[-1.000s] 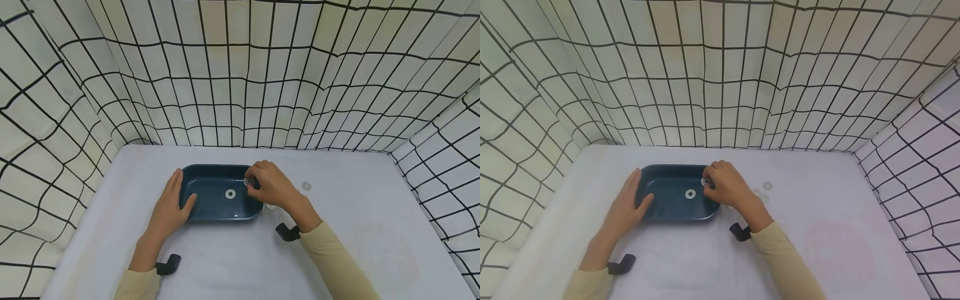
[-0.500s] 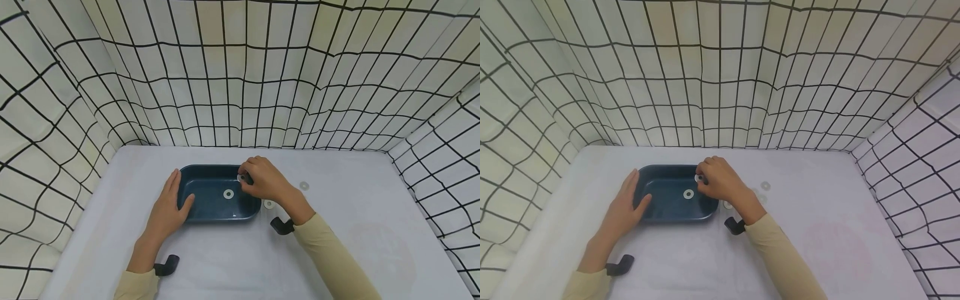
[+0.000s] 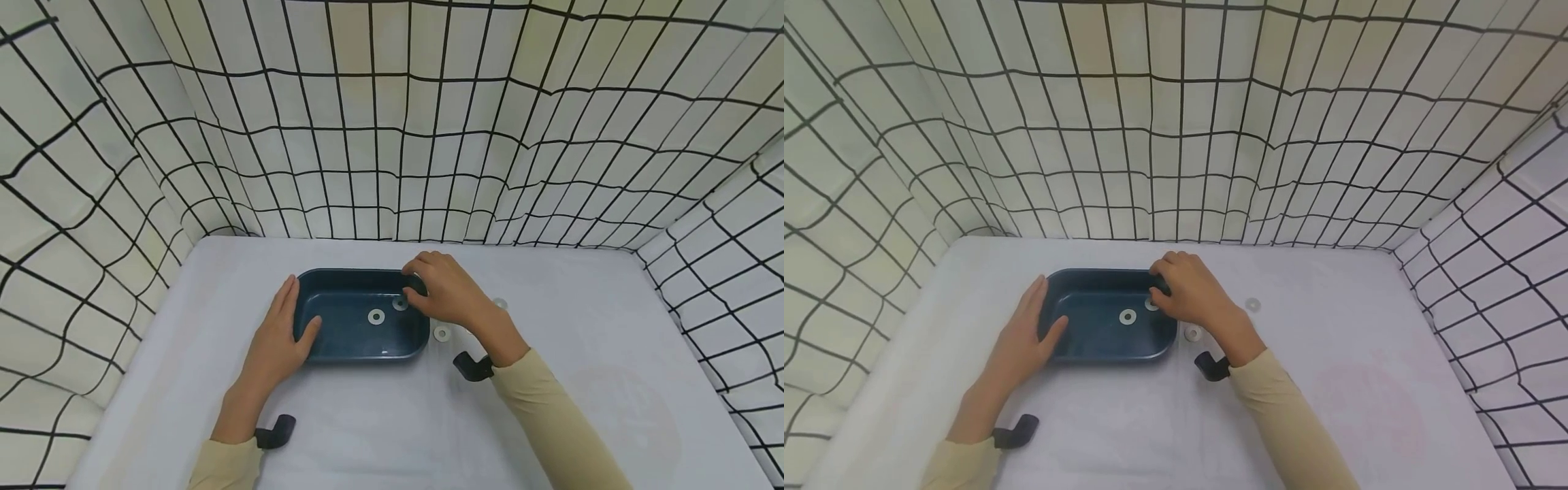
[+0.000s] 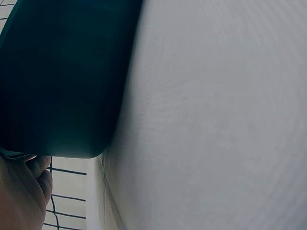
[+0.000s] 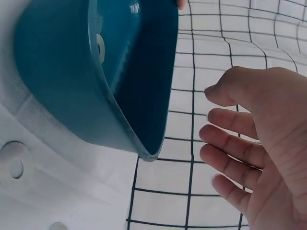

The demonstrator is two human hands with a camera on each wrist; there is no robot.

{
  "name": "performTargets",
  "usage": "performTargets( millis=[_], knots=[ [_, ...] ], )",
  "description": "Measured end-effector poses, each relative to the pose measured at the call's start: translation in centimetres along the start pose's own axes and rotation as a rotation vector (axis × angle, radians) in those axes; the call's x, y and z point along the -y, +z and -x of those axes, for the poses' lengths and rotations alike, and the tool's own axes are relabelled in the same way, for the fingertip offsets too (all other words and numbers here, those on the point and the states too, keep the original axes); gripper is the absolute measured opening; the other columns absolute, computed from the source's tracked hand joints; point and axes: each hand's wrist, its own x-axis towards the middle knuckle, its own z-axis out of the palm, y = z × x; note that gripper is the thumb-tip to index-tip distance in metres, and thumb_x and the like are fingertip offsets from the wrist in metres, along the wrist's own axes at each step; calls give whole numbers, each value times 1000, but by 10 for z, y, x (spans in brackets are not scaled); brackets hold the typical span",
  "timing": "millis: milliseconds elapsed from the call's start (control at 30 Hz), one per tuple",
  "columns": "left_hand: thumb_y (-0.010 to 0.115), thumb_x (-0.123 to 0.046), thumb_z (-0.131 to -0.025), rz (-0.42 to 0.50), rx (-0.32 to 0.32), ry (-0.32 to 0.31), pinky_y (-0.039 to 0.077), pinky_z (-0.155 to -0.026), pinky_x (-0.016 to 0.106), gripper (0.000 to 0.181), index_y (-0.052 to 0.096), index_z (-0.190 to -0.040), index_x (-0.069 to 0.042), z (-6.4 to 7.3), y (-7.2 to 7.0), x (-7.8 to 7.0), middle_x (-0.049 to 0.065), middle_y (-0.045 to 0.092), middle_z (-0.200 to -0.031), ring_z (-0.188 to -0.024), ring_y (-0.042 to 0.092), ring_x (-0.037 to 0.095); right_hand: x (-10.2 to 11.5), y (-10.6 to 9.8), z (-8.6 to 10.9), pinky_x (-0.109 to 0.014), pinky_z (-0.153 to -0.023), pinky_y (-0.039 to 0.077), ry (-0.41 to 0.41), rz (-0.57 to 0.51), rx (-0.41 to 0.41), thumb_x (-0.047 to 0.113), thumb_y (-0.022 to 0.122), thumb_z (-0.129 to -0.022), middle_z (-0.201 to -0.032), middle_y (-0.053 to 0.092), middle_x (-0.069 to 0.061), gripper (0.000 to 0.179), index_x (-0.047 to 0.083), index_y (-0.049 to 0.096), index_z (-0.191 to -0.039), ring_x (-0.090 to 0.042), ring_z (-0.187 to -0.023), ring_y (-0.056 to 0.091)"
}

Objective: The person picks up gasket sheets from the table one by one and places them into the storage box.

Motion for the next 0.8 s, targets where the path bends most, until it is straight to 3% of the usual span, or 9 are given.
performTargets(
  millis=[133, 333, 800],
  knots=[
    [59, -36, -107, -3, 1, 6, 29, -129, 63, 81, 20, -168, 0, 0, 1, 2, 20, 20, -177, -163, 25, 42, -4, 2, 9, -48, -110, 54, 59, -40, -1, 24, 73, -99, -129, 73, -9, 32, 7, 74, -126, -30, -123, 67],
    [58, -36, -107, 0, 0, 2, 29, -129, 63, 81, 20, -168, 0, 0, 1, 3, 19, 19, -177, -163, 24, 41, -8, 6, 20, -49, -106, 56, 74, -60, -31, 22, 74, -98, -127, 73, -9, 32, 6, 74, -126, -30, -119, 68],
    [59, -36, -107, -9, 4, -3, 29, -129, 63, 81, 20, -168, -1, 0, 2, 2, 20, 20, -177, -163, 24, 41, -22, 26, 56, -51, -107, 56, 202, -111, -53, 21, 76, -97, -126, 73, -10, 31, 8, 74, -125, -32, -121, 67]
  ],
)
